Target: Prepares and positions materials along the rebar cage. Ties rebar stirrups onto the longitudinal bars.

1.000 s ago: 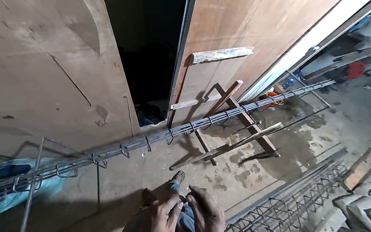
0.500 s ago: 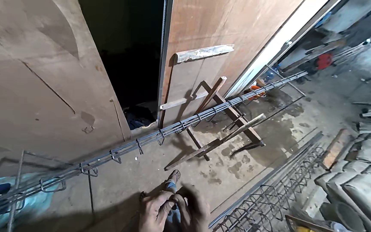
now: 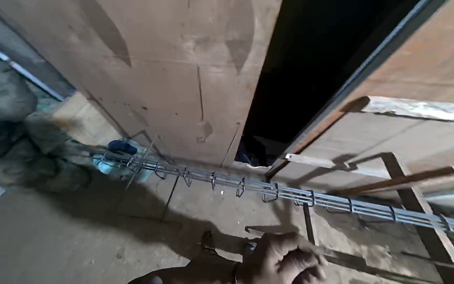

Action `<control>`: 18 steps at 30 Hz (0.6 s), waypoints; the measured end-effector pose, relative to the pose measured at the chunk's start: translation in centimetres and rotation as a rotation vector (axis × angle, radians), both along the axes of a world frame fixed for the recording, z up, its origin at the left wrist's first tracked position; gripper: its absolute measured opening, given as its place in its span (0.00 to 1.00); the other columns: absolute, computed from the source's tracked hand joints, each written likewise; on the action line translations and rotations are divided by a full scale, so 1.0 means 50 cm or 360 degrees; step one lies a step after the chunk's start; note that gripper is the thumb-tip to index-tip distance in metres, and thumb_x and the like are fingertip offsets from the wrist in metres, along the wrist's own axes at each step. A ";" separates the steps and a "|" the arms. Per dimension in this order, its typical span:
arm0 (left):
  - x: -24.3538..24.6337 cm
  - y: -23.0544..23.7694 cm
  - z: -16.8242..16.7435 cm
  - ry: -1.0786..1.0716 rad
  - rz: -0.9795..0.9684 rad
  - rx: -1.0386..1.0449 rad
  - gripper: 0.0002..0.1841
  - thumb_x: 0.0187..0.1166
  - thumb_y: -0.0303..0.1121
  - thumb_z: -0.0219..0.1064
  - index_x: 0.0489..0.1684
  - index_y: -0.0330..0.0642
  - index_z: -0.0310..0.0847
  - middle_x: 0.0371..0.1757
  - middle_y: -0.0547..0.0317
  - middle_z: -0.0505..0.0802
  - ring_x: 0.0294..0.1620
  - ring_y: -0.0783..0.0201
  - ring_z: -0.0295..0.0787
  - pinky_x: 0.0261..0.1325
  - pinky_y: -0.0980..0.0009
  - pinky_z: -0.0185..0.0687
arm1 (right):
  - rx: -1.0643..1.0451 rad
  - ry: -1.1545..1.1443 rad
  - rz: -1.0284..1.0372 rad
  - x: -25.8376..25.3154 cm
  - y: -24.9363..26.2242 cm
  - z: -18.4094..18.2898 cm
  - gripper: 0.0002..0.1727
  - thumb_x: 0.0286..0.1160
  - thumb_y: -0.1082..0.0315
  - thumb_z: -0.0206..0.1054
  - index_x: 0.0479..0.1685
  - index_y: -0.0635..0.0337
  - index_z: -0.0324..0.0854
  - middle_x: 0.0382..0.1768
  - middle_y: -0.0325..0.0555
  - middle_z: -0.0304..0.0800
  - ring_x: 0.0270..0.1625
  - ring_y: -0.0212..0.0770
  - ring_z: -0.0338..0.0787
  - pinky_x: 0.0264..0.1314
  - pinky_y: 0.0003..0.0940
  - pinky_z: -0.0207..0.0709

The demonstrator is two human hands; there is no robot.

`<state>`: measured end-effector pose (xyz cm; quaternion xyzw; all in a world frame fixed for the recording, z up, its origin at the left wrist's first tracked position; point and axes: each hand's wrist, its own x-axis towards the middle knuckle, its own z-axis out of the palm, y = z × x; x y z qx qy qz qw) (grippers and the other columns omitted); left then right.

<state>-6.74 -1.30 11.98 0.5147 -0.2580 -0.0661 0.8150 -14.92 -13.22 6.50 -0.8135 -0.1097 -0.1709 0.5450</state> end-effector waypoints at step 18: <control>0.281 -0.323 0.092 0.0259 0.0681 -0.1084 0.12 0.85 0.29 0.55 0.36 0.46 0.86 0.25 0.68 0.87 0.29 0.73 0.84 0.43 0.77 0.83 | -0.0631 -0.0157 0.0064 0.317 -0.400 -0.012 0.11 0.82 0.65 0.62 0.51 0.59 0.87 0.36 0.44 0.95 0.37 0.41 0.95 0.43 0.38 0.90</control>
